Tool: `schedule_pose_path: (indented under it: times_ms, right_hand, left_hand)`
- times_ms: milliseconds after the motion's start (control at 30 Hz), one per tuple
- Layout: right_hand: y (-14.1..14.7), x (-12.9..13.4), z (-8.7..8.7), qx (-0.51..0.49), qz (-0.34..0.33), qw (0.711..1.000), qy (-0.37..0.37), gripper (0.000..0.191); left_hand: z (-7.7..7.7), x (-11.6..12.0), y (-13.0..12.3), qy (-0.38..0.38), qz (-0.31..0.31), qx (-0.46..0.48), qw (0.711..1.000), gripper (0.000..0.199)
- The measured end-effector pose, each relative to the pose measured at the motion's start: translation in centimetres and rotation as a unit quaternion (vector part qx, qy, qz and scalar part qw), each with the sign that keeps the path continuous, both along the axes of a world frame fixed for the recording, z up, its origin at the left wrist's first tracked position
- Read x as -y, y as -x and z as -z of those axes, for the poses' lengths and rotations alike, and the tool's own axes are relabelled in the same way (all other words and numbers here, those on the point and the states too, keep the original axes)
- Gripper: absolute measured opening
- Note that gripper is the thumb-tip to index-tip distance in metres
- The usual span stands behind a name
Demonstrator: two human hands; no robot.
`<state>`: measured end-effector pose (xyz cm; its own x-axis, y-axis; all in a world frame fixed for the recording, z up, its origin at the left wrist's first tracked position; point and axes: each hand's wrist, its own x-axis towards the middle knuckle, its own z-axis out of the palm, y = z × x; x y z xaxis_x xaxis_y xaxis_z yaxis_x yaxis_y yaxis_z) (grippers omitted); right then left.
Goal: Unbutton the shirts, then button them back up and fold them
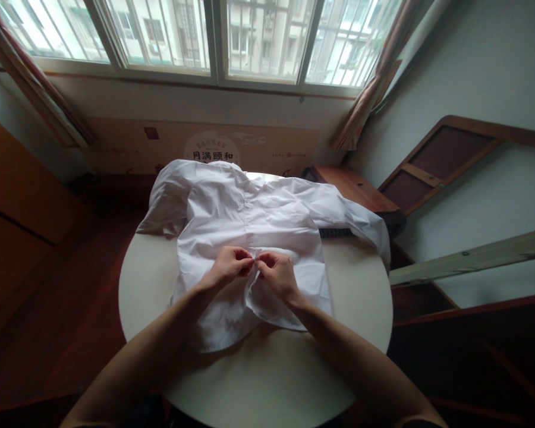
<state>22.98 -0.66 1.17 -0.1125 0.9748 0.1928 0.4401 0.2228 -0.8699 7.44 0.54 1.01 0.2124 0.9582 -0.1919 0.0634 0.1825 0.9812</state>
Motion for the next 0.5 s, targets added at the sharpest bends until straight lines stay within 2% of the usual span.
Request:
schedule_pose_path:
  times_ms: [200, 300, 400, 500]
  right_hand:
    - [0.3, 0.6, -0.5, 0.059, -0.009, 0.996, -0.062, 0.016]
    - [0.1, 0.5, -0.5, 0.050, -0.035, 0.997, -0.054, 0.016]
    - [-0.3, -0.2, -0.3, -0.052, -0.080, 0.994, 0.051, 0.021]
    - [-0.5, -0.9, 0.0, -0.184, -0.096, 0.960, 0.186, 0.016]
  left_hand:
    - [0.3, 0.0, -0.1, 0.026, 0.001, 0.007, 1.000, 0.024]
    - [0.3, 0.0, 0.0, 0.038, -0.007, 0.023, 0.999, 0.029]
    - [0.3, 0.0, 0.1, 0.061, -0.010, 0.048, 0.997, 0.034]
    - [0.2, 0.1, 0.1, 0.086, -0.022, 0.055, 0.995, 0.036]
